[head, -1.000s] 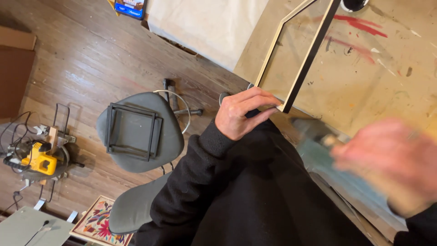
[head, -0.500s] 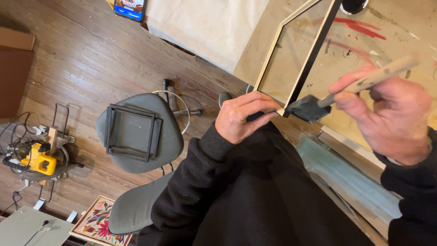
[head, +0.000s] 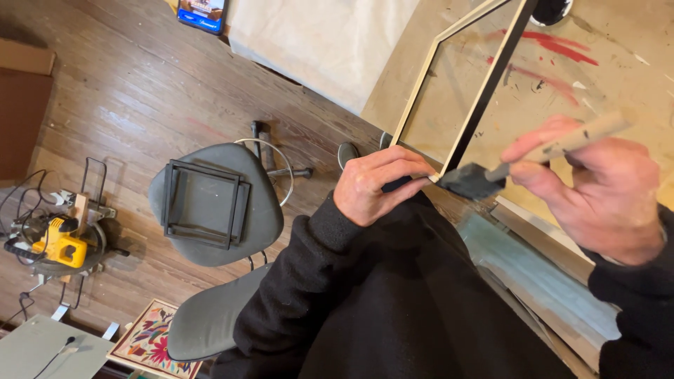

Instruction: Applying black paint to the edges of wooden picture frames using a foam brush.

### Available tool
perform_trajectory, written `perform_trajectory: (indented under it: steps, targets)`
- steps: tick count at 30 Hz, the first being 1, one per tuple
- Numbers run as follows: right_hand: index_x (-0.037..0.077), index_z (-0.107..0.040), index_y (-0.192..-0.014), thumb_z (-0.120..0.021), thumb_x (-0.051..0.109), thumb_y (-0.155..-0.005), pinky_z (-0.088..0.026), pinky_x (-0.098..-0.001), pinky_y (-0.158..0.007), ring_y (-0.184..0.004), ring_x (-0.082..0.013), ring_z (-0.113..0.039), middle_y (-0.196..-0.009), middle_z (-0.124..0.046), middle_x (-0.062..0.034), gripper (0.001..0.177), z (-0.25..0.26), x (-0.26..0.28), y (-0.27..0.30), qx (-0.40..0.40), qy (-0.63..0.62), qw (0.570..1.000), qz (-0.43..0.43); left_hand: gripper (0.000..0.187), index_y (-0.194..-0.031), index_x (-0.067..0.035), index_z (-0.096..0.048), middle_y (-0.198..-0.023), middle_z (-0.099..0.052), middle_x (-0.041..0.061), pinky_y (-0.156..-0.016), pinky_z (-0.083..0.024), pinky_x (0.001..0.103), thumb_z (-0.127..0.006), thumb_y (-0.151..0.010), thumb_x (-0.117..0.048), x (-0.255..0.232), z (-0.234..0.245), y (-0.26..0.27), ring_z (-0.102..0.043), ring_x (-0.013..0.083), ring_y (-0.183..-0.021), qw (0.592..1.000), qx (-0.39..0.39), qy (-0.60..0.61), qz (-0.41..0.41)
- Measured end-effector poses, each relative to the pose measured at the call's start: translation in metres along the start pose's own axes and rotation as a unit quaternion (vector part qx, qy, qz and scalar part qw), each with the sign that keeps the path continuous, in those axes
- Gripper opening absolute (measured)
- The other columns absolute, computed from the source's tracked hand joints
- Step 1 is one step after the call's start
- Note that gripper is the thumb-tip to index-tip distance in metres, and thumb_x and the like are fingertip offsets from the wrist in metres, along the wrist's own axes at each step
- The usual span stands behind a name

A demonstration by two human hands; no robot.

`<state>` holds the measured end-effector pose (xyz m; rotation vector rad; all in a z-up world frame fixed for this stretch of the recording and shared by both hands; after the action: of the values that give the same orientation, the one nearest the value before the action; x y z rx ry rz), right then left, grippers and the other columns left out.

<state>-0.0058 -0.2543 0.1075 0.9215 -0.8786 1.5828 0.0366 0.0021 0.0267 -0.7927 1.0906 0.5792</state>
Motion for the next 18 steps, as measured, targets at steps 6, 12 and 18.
perform_trajectory:
  steps: [6, 12, 18]
  targets:
    - [0.003, -0.069, -0.115, -0.066, 0.025, -0.105, -0.05, -0.0216, -0.059, -0.065, -0.0097, -0.064, -0.088, -0.068, -0.0063, 0.025, 0.02, -0.029, -0.015, -0.042, 0.023, 0.998, -0.039, 0.022, -0.11, -0.007, -0.071, -0.107, -0.071, 0.005, -0.085, -0.061, 0.031, -0.08, -0.09, -0.005, 0.001, 0.001, 0.001, -0.073, 0.0224, -0.1, 1.0, -0.006, -0.014, 0.012]
    - [-0.001, -0.061, -0.12, -0.065, 0.018, -0.122, -0.053, -0.0192, -0.081, -0.084, -0.0094, -0.062, -0.101, -0.067, -0.0063, 0.019, 0.041, -0.053, -0.024, -0.072, -0.023, 0.992, -0.105, 0.022, -0.111, -0.006, -0.071, -0.109, -0.071, 0.005, -0.086, -0.06, 0.032, -0.08, -0.09, -0.004, 0.001, 0.002, 0.0, -0.073, 0.023, -0.101, 1.0, 0.004, -0.01, 0.005]
    - [-0.003, -0.061, -0.12, -0.064, 0.023, -0.122, -0.05, -0.0196, -0.084, -0.088, -0.0113, -0.061, -0.101, -0.063, -0.0074, 0.027, 0.058, -0.075, -0.036, -0.09, 0.007, 0.992, -0.087, 0.023, -0.111, -0.005, -0.071, -0.108, -0.071, 0.006, -0.087, -0.06, 0.033, -0.08, -0.09, -0.004, -0.002, 0.003, 0.0, -0.072, 0.0238, -0.1, 1.0, 0.009, -0.009, 0.012]
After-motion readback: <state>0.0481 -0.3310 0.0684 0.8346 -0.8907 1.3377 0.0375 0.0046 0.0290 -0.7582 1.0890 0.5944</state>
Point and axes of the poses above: each hand's wrist, its own y-axis away from the middle knuckle, its own z-axis out of the back of the hand, x = y × z, the point moved 2 cm from there along -y, towards the middle knuckle
